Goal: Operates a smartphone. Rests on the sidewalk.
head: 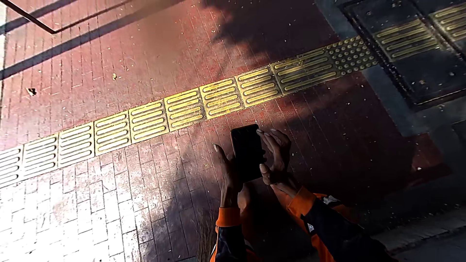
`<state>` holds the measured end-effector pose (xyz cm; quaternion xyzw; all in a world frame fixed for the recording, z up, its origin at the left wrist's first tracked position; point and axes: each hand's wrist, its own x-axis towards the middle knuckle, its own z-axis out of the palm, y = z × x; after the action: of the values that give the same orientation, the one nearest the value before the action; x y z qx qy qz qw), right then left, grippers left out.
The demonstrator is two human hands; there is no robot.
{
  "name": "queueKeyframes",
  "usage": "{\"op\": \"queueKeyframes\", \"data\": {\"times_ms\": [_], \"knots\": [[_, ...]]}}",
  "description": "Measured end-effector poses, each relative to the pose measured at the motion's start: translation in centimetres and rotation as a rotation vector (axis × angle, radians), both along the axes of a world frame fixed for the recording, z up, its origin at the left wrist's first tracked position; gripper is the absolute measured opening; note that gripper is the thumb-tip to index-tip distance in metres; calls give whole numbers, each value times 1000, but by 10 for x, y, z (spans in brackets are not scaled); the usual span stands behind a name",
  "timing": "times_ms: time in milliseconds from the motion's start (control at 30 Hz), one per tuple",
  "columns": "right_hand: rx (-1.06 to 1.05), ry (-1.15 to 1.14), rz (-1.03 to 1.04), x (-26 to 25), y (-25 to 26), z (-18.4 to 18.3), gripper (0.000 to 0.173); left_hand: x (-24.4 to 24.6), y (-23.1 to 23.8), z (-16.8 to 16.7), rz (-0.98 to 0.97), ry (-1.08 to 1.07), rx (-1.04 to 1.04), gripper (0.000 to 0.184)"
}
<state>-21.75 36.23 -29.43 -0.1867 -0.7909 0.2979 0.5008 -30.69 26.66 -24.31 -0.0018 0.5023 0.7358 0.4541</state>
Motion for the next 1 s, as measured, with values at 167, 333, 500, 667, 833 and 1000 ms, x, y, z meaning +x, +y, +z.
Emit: {"op": "queueKeyframes", "data": {"times_ms": [167, 333, 500, 667, 833, 1000], "knots": [[-25, 9, -29, 0, 2, 1, 80, -6, -4, -4, 7, -18, 14, 121], [-44, -18, -19, 0, 0, 2, 81, -12, -9, -6, -8, -25, 103, 127], [-51, -33, -2, 1, -1, 2, 78, -13, -11, -6, 7, 6, 104, 126], [-40, -31, -1, 1, -1, 2, 75, -14, -11, -7, -5, 3, 120, 127], [-44, -35, 1, 0, -2, 1, 76, -15, -12, -8, -15, -17, 129, 127], [-52, -39, 9, 0, -1, 1, 76, -16, -12, -9, -26, -29, 138, 129]]}}
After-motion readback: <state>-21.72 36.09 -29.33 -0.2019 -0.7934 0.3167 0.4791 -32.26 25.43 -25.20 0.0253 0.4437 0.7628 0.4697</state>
